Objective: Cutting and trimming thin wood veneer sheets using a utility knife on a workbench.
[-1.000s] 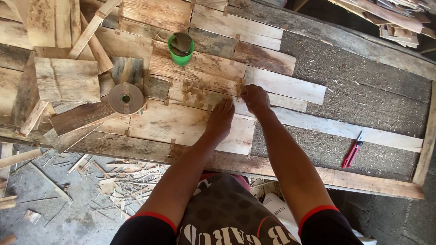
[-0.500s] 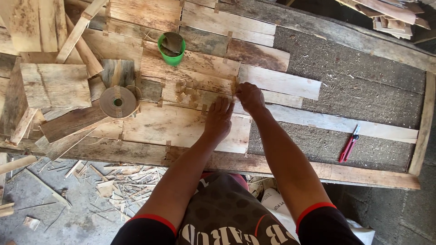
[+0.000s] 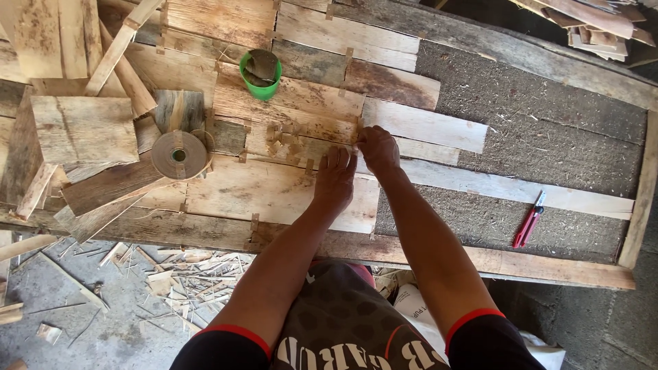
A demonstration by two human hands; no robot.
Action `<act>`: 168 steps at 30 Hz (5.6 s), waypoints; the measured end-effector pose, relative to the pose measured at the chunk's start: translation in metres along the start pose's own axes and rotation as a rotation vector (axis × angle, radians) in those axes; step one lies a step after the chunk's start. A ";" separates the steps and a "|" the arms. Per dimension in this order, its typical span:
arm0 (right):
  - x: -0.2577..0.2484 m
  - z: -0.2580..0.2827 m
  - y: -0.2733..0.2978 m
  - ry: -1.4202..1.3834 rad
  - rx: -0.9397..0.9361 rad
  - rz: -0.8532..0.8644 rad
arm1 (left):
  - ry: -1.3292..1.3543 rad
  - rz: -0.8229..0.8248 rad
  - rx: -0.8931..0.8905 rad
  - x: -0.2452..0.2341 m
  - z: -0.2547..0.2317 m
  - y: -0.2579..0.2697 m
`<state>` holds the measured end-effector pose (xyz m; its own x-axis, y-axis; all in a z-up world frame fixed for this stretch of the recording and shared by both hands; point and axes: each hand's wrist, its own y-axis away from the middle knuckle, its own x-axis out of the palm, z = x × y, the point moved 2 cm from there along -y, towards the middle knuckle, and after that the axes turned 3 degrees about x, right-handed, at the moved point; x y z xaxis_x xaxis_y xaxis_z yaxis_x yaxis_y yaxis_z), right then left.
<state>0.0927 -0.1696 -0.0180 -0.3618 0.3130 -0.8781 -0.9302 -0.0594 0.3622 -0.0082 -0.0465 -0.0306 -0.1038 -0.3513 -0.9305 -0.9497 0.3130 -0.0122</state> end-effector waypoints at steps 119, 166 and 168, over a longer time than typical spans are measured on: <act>0.003 0.015 0.133 -0.328 -0.536 -0.190 | 0.430 -0.820 -0.603 -0.083 0.088 0.103; 0.001 0.111 0.080 -0.488 -0.452 -0.209 | 1.645 -0.649 -1.073 -0.002 0.101 0.034; 0.006 0.103 0.078 -0.610 -0.335 -0.220 | 1.570 -0.717 -1.060 -0.013 0.101 0.038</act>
<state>0.0242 -0.0746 0.0376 -0.1564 0.8181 -0.5533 -0.9817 -0.1902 -0.0037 -0.0127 0.0594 -0.0557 0.7341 -0.6456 0.2104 -0.6322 -0.5369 0.5586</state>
